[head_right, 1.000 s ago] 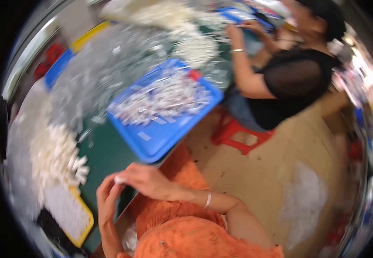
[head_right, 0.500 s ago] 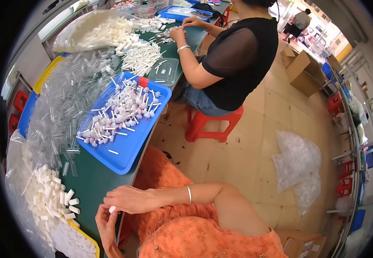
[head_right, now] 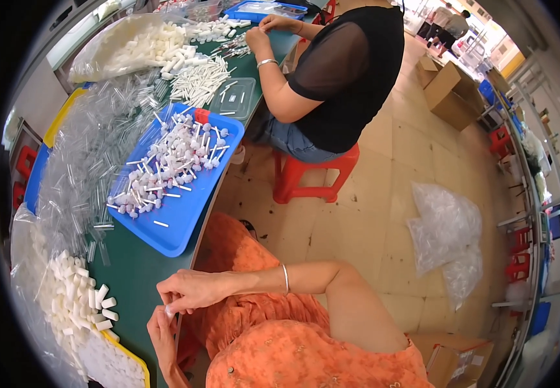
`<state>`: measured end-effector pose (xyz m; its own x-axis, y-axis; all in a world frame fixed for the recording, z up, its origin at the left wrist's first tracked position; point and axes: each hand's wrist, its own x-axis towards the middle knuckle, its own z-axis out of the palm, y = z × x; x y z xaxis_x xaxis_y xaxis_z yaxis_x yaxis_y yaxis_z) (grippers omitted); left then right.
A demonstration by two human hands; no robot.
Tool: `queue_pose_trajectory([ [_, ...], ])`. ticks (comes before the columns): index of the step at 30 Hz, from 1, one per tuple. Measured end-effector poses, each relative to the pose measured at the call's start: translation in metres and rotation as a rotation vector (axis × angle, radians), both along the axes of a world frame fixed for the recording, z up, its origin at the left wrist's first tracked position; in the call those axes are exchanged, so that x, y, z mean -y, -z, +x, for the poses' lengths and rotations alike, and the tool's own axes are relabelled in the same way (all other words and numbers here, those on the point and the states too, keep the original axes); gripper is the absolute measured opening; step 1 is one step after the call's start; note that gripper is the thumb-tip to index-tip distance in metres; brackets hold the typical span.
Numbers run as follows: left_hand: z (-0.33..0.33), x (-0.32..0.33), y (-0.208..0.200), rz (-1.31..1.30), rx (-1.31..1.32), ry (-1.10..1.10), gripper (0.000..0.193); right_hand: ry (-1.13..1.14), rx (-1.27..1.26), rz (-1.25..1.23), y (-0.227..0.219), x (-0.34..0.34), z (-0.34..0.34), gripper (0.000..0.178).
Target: Assembling small plastic components by inserting white cylindrical filters into clear plastic tubes.
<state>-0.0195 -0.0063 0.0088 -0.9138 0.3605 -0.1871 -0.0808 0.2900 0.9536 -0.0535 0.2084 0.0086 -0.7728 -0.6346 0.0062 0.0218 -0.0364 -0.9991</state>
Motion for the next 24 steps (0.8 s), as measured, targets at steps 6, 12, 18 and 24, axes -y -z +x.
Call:
queue_pose_trajectory([
  [6,0.015,-0.007,0.013,-0.133,-0.179,-0.023,0.037,-0.010,-0.133,0.105,0.004,0.002,0.004,0.017],
  [12,0.038,-0.012,0.007,0.082,0.189,-0.086,0.028,0.006,-0.010,0.005,0.020,-0.007,0.024,0.022],
  [18,0.051,-0.025,0.042,0.504,0.515,-0.227,0.025,0.445,0.251,-0.167,0.071,-0.007,0.089,0.016],
  [24,0.050,-0.056,0.062,0.612,0.606,-0.661,0.027,0.330,0.711,-0.306,0.063,0.031,0.095,0.028],
])
